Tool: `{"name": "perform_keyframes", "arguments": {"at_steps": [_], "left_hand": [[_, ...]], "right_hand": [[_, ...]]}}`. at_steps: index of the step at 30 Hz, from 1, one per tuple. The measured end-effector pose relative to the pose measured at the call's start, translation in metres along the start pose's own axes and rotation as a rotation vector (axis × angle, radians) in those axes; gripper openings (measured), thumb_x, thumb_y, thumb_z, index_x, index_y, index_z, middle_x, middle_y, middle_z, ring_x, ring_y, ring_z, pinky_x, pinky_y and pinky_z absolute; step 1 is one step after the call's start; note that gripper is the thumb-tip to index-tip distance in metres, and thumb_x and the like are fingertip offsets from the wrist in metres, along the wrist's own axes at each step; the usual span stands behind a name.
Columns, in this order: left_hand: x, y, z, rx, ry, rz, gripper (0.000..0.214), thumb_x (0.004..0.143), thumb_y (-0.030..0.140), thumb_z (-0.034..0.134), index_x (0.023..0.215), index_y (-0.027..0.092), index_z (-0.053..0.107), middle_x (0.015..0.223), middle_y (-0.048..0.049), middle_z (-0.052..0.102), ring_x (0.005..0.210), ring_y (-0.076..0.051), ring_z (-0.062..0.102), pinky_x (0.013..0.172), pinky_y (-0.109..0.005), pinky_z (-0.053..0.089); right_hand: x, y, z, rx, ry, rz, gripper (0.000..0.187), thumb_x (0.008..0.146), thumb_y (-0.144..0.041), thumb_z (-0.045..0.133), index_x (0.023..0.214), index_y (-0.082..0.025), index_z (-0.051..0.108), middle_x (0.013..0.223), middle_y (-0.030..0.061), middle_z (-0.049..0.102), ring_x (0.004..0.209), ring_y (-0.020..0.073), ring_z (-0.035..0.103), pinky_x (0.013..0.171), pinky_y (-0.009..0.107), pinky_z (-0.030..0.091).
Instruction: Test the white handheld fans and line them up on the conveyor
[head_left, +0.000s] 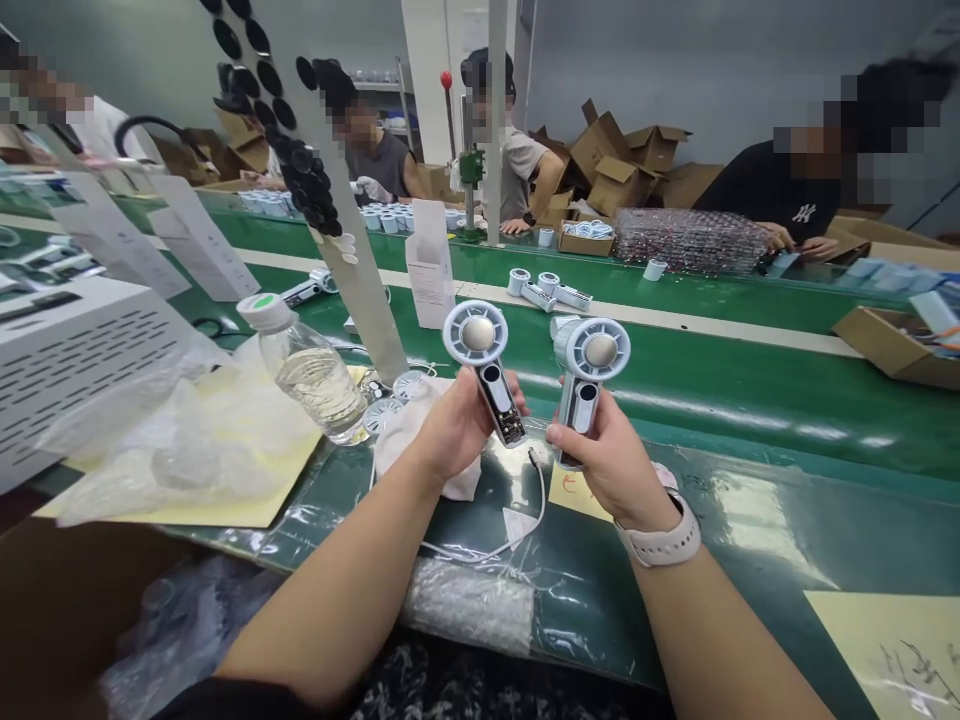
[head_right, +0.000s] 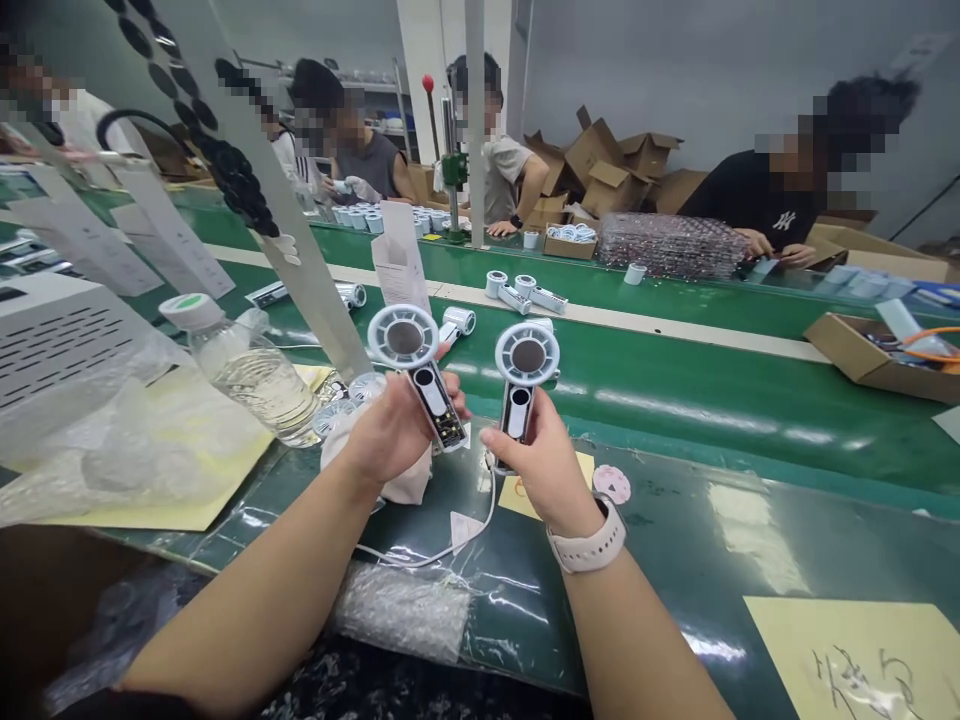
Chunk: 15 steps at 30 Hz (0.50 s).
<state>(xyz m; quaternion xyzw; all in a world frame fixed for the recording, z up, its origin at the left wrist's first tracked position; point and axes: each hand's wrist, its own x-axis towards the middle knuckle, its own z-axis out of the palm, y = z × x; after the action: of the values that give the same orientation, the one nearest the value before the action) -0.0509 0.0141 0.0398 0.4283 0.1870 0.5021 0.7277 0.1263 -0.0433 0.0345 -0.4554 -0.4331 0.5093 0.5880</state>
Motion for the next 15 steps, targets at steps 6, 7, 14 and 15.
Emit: {"name": "perform_keyframes", "arguments": {"at_steps": [6, 7, 14, 15], "left_hand": [[-0.0047, 0.0016, 0.0061, -0.017, -0.129, -0.071, 0.051, 0.071, 0.021, 0.082, 0.114, 0.022, 0.054, 0.09, 0.0027, 0.063, 0.074, -0.014, 0.064, 0.069, -0.031, 0.052], [-0.0046, 0.0011, 0.0063, 0.0, -0.135, -0.075, 0.05, 0.072, 0.023, 0.081, 0.113, 0.022, 0.053, 0.09, 0.0024, 0.063, 0.073, -0.014, 0.064, 0.067, -0.031, 0.051], [-0.0056, -0.0027, 0.0064, 0.062, -0.118, -0.051, 0.056, 0.072, 0.03, 0.083, 0.116, 0.022, 0.05, 0.096, 0.0005, 0.062, 0.078, -0.016, 0.066, 0.068, -0.033, 0.054], [-0.0057, -0.0038, 0.0065, 0.058, -0.121, -0.057, 0.057, 0.072, 0.03, 0.084, 0.117, 0.022, 0.049, 0.097, 0.0002, 0.062, 0.079, -0.016, 0.066, 0.07, -0.034, 0.055]], "right_hand": [[-0.0041, -0.0031, 0.0035, 0.171, -0.148, -0.012, 0.037, 0.075, -0.038, 0.085, 0.101, -0.025, 0.063, 0.099, 0.002, 0.068, 0.082, 0.0172, 0.065, 0.075, 0.036, 0.056], [-0.0049, -0.0043, 0.0029, 0.175, -0.154, -0.012, 0.037, 0.075, -0.038, 0.085, 0.102, -0.026, 0.063, 0.098, 0.0014, 0.068, 0.08, 0.0167, 0.066, 0.074, 0.036, 0.057], [-0.0061, -0.0054, 0.0027, 0.168, -0.181, 0.006, 0.04, 0.077, -0.039, 0.084, 0.107, -0.028, 0.061, 0.094, -0.0008, 0.067, 0.075, 0.0142, 0.062, 0.066, 0.031, 0.055], [-0.0056, -0.0047, 0.003, 0.166, -0.184, 0.015, 0.041, 0.077, -0.04, 0.085, 0.107, -0.028, 0.061, 0.094, -0.0007, 0.067, 0.077, 0.0142, 0.062, 0.066, 0.03, 0.055]]}}
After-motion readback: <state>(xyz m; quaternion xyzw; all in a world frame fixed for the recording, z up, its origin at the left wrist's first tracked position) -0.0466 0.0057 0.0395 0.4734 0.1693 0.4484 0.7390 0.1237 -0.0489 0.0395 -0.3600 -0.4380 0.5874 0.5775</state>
